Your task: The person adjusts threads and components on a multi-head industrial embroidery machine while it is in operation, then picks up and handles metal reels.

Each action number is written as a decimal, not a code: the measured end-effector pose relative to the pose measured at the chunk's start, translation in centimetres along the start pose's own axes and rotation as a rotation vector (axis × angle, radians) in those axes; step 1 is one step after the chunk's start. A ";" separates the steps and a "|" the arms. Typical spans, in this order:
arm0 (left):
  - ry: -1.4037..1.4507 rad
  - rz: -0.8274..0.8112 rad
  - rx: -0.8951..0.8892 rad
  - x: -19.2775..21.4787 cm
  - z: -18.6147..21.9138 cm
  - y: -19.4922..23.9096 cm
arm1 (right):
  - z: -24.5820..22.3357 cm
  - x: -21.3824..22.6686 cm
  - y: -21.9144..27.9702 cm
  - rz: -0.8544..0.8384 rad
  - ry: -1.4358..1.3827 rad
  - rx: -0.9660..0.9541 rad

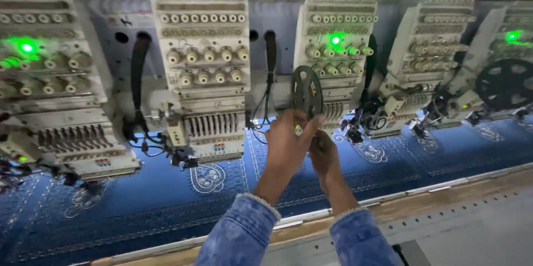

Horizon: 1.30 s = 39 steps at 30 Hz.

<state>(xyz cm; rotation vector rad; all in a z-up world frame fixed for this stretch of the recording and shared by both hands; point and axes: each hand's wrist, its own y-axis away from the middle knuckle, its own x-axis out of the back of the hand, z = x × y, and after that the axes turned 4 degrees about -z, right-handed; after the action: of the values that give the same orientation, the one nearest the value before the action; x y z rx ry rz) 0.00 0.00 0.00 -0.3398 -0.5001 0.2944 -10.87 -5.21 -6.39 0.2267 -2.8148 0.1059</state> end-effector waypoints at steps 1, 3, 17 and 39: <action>-0.010 0.005 0.015 -0.4 0.4 -0.4 | 0.6 -0.1 -0.9 -0.017 -0.005 -0.006; 0.078 -0.034 0.131 -0.7 1.1 -1.3 | 1.4 -0.8 -2.6 -0.072 -0.004 0.060; 0.279 -0.099 0.240 -0.6 -0.1 -2.7 | 5.3 1.3 -4.7 -0.149 -0.216 0.319; 0.286 -0.046 0.100 -2.7 -4.0 -0.7 | 7.0 2.7 -2.3 -0.215 -0.199 0.263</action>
<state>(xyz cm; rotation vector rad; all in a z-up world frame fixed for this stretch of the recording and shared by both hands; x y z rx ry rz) -0.10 -2.60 -4.11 -0.2668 -0.2108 0.2209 -15.15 -8.60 -12.02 0.6295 -2.9434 0.4275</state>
